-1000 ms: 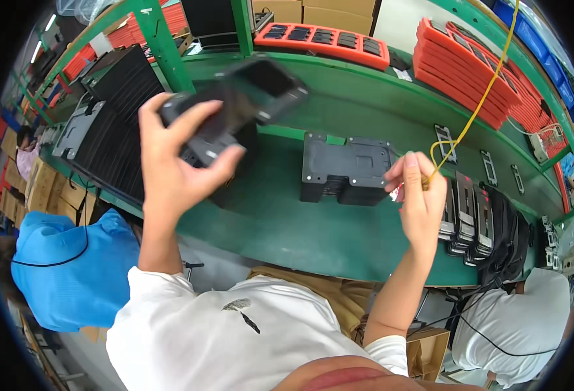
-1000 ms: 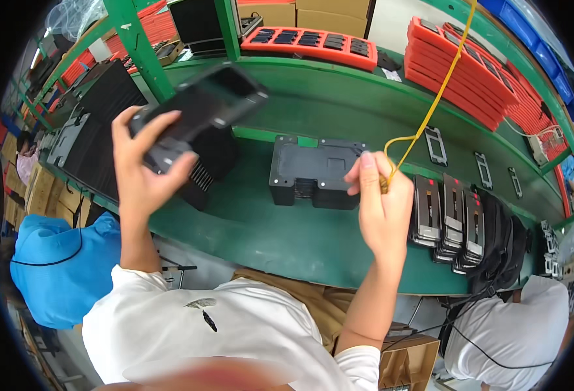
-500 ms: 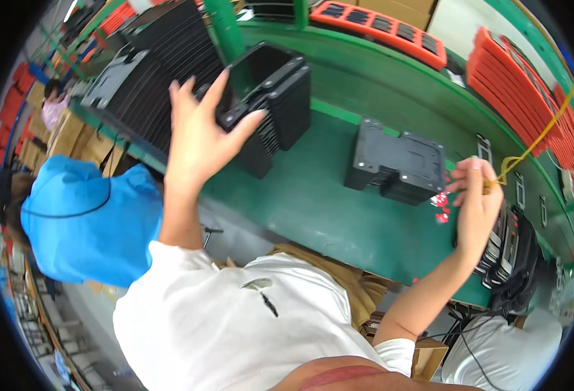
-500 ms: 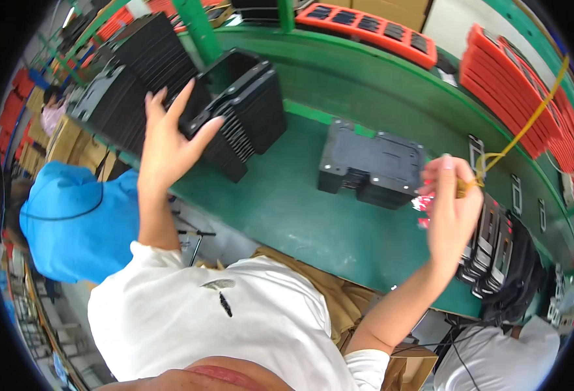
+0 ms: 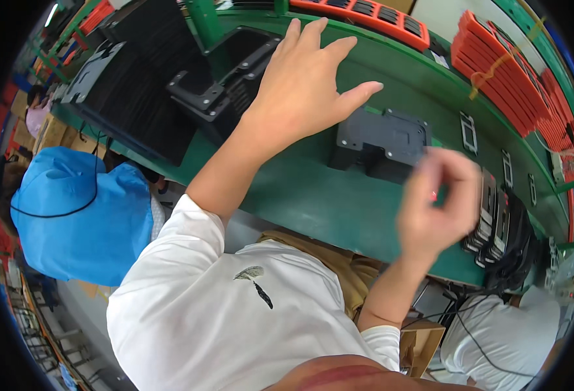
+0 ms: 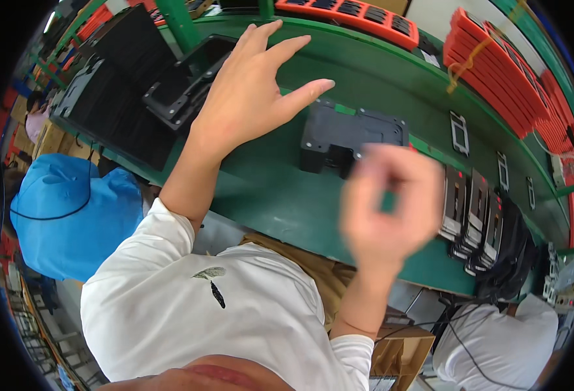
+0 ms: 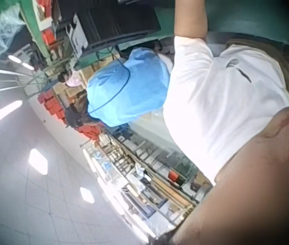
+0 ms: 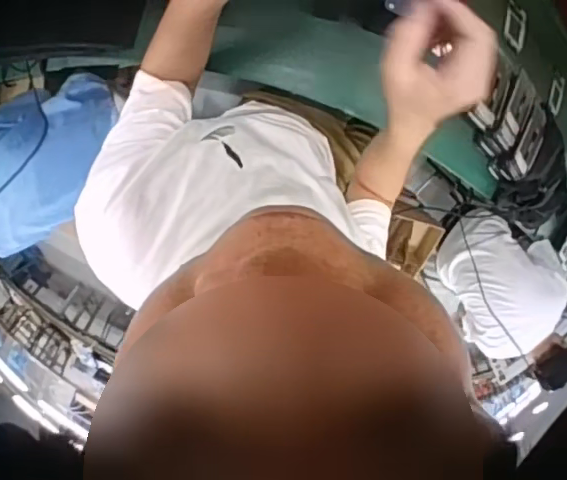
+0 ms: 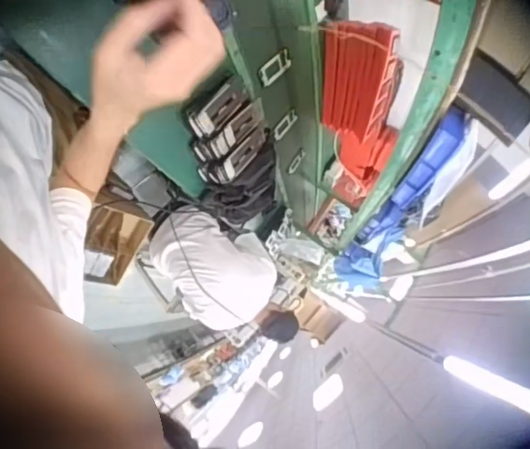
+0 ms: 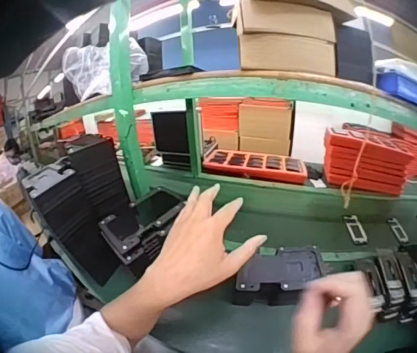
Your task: Assembling and inspecting electronic device housings and components at a factory workstation.
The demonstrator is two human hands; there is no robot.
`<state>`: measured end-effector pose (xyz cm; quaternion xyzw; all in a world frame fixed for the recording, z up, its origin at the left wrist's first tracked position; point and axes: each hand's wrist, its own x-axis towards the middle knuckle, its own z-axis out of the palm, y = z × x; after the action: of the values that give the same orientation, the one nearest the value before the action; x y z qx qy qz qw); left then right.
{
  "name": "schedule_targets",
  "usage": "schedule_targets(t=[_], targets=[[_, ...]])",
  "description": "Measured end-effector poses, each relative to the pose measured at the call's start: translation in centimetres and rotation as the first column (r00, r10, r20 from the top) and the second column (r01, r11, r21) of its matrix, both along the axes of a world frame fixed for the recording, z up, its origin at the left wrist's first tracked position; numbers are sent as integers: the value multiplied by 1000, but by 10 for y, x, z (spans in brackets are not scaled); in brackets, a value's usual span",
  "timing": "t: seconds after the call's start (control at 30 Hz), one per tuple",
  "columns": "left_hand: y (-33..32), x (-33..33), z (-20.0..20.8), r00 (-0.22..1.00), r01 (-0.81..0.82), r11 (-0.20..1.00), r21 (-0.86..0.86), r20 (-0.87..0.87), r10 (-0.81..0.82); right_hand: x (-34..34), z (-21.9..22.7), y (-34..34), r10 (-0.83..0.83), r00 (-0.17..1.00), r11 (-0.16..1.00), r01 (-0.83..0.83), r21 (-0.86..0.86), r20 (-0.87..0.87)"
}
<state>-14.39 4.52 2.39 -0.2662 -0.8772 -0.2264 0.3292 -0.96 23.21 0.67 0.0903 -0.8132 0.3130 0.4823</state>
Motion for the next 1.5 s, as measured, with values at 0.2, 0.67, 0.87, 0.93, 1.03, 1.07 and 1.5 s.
schedule_targets(t=[0.2,0.67,0.87,0.93,1.03,1.07,1.5], targets=[[36,5,-5,983,-53,998,-27,-177,47,-21,-22,-57,317,948,948,-317,-39,-8],[35,27,27,988,-147,981,-127,-73,139,-13,-23,-76,179,977,948,-140,286,-115],[35,29,34,982,-178,957,-231,18,187,-15,-20,-71,171,982,970,-153,190,-82],[33,27,27,983,-182,955,-236,-5,186,-15,-28,-74,208,971,956,-176,236,-118],[30,27,21,981,-192,950,-248,-44,187,-15,-17,-72,155,983,972,-135,195,-95],[29,26,23,982,-185,951,-248,-11,189,-15,-15,-72,129,988,978,-113,174,-81],[-94,6,7,873,-478,838,-263,-247,420,-14,-23,-7,145,988,989,-146,25,45]])
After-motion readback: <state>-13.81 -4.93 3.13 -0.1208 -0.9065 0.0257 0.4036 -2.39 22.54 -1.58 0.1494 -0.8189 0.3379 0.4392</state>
